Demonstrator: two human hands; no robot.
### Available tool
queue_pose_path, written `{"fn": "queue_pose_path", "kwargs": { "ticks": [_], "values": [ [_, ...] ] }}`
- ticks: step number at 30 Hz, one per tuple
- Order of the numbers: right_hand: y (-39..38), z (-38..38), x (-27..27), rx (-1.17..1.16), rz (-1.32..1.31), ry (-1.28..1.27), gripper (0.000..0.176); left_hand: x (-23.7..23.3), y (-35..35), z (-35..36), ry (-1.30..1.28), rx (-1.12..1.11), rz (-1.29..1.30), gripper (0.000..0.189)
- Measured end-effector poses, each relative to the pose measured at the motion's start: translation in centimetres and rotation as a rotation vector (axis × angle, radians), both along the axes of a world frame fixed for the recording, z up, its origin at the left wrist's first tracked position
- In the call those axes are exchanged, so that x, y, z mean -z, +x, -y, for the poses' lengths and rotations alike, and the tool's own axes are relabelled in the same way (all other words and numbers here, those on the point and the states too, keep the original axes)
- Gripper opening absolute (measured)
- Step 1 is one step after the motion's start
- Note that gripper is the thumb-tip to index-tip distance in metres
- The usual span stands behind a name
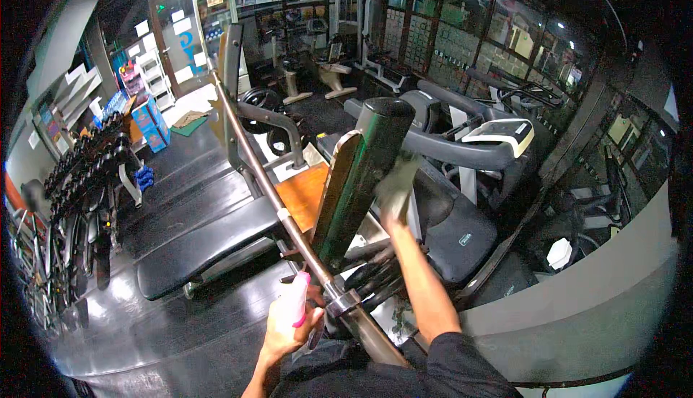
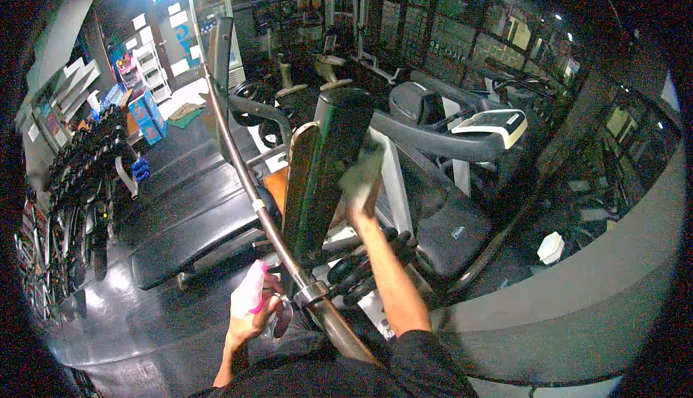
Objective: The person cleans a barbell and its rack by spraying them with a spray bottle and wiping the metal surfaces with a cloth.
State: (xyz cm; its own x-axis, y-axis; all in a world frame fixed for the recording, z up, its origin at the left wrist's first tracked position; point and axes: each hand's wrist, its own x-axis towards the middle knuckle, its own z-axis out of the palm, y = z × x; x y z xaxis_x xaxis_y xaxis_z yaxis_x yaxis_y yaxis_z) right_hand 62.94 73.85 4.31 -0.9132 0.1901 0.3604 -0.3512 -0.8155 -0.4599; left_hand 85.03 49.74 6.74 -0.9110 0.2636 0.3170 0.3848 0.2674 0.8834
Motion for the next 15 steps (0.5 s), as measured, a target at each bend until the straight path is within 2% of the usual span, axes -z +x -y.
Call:
{"fn": "queue_pose_path", "kwargs": {
  "ticks": [1,3,4,5,6,7,8,9,10,11,12,14,15],
  "values": [
    [-0.3,-0.3,-2.9,0.060,-0.092,0.049,0.037,-0.2,0.1,-0.1,0.000,0.000,0.002,0.061],
    [-0.1,1.1,-6.6,0.690,0.074,0.373,0.037,-0.9,0.1,-0.3,0.037,0.007,-0.016,0.062],
    [0.2,1.6,-4.8,0.717,-0.122,0.465,0.042,-0.8,0.1,-0.3,0.039,0.010,-0.016,0.062],
    [-0.8,1.2,0.9,0.794,0.026,0.600,0.045,-0.4,0.1,-0.2,0.065,0.020,0.056,0.062],
    [-0.4,2.4,4.0,1.090,0.070,0.778,0.053,0.0,0.1,-0.1,0.093,0.026,0.124,0.063],
    [1.6,3.5,8.0,1.130,0.262,1.050,0.060,0.4,-0.1,0.0,0.095,0.024,0.121,0.063],
    [2.3,3.6,13.8,0.932,0.251,1.041,0.068,0.7,-0.1,0.0,0.077,0.012,0.084,0.064],
    [4.3,4.8,16.7,0.783,0.153,0.844,0.064,1.0,-0.1,0.1,0.059,0.001,0.049,0.065],
    [6.5,5.4,18.4,0.755,0.276,1.007,0.060,1.1,-0.2,0.1,0.061,0.000,0.050,0.065],
    [8.1,5.8,18.6,0.723,0.404,1.169,0.057,1.0,-0.4,0.0,0.001,-0.014,-0.028,0.065],
    [8.4,5.4,18.3,0.725,0.407,1.169,0.057,1.0,-0.5,0.1,-0.060,-0.026,-0.106,0.065],
    [8.6,4.6,17.2,0.357,0.511,1.007,0.051,0.5,-0.3,0.2,-0.028,-0.007,-0.013,0.065],
    [7.6,5.1,16.8,0.665,0.428,1.011,0.048,0.3,-0.2,0.3,0.004,0.009,0.082,0.064]
  ]
}}
